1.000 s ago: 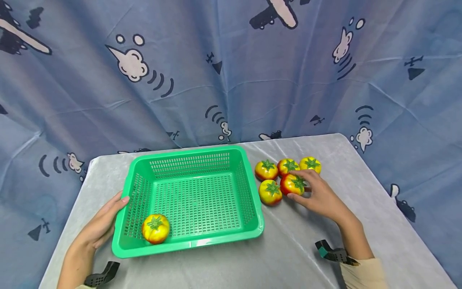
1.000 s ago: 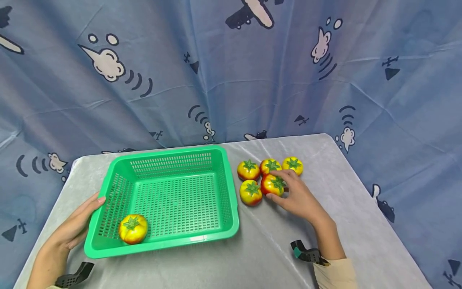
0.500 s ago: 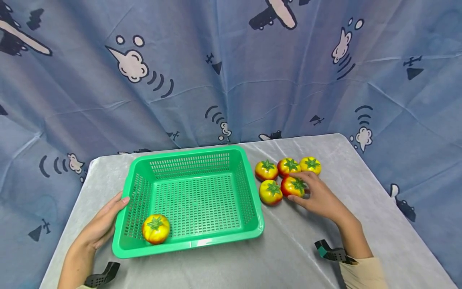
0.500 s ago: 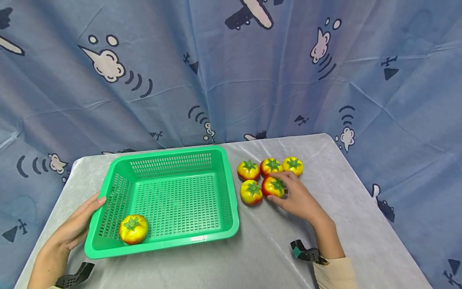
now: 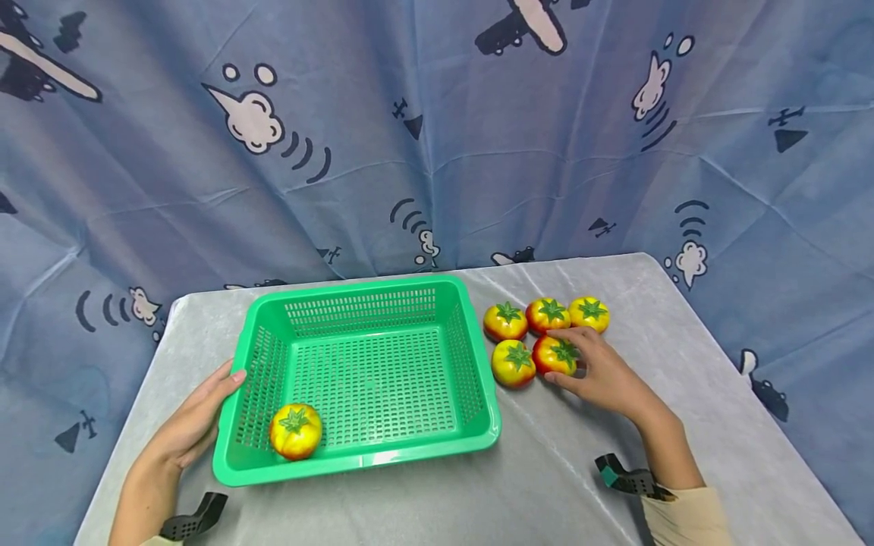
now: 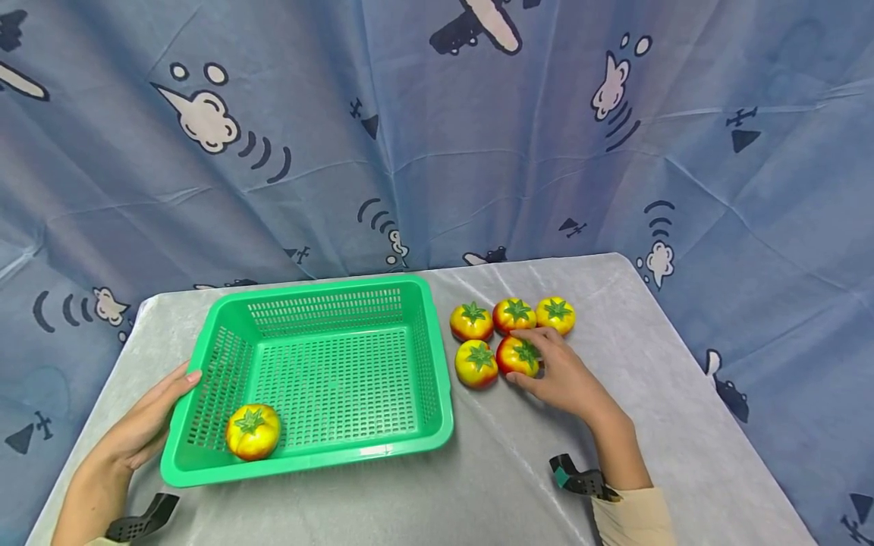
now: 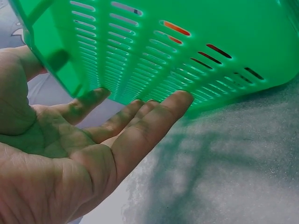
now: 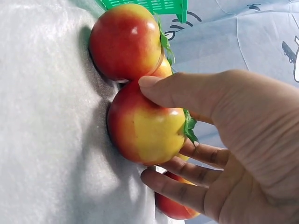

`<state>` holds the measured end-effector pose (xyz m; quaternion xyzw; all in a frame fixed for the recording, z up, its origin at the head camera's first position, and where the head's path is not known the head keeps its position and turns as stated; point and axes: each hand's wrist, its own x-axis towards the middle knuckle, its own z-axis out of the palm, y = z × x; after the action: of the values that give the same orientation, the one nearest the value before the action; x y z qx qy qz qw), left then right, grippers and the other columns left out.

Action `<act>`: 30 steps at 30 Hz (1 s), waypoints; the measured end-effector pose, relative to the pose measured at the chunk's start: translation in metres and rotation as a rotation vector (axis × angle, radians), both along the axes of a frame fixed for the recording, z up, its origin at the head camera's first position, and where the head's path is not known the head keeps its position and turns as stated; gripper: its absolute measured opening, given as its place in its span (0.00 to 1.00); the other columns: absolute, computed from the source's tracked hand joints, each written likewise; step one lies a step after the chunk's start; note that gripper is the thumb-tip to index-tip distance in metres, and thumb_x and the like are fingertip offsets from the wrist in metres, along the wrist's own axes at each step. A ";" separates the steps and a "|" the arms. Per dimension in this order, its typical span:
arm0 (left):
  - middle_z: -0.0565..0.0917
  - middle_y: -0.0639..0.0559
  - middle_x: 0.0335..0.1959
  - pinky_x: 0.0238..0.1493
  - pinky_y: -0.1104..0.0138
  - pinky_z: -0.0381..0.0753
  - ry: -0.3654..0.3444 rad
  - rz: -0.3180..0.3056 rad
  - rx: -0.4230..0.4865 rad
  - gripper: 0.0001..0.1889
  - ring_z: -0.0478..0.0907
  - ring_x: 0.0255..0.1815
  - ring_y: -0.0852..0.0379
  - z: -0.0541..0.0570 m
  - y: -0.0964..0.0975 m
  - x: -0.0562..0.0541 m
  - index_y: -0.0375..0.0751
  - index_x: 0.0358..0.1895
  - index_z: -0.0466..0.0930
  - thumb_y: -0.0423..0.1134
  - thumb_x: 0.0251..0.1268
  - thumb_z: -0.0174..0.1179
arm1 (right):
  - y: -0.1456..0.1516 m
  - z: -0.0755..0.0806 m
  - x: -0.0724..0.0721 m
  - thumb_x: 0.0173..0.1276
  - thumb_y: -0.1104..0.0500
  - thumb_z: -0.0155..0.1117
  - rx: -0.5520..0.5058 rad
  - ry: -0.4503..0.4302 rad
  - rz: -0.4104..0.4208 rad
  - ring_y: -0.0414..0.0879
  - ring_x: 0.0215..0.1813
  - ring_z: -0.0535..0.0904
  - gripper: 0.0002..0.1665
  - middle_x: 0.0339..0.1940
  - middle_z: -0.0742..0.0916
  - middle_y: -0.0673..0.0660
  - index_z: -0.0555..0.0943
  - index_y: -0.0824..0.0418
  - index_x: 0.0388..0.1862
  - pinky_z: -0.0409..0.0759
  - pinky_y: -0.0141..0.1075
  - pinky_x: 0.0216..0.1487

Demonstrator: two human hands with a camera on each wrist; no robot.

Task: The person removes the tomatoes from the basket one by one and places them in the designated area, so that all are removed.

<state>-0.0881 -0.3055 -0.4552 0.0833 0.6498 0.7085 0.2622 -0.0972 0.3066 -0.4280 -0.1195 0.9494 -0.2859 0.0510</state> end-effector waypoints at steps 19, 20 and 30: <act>0.85 0.62 0.61 0.55 0.59 0.91 0.011 -0.004 0.011 0.37 0.87 0.59 0.59 0.001 0.001 -0.001 0.33 0.85 0.24 0.45 0.92 0.34 | 0.001 0.009 0.004 0.68 0.46 0.79 0.047 -0.012 -0.018 0.69 0.64 0.78 0.48 0.75 0.72 0.71 0.69 0.58 0.80 0.79 0.70 0.63; 0.85 0.62 0.61 0.55 0.59 0.91 0.012 -0.001 0.009 0.37 0.87 0.59 0.59 0.000 0.001 0.000 0.33 0.85 0.24 0.45 0.92 0.34 | 0.001 0.010 0.005 0.68 0.46 0.79 0.046 -0.005 -0.016 0.69 0.65 0.78 0.47 0.75 0.72 0.70 0.69 0.57 0.80 0.78 0.70 0.64; 0.82 0.63 0.61 0.57 0.61 0.89 0.014 0.018 -0.032 0.36 0.85 0.60 0.61 -0.001 -0.002 0.001 0.31 0.85 0.27 0.44 0.91 0.35 | -0.014 0.028 0.011 0.66 0.50 0.80 0.079 0.055 -0.019 0.69 0.69 0.76 0.43 0.72 0.76 0.66 0.73 0.56 0.77 0.76 0.71 0.67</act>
<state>-0.0867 -0.3075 -0.4558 0.0782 0.6636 0.6998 0.2527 -0.0859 0.2927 -0.4002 -0.1159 0.9622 -0.2451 0.0268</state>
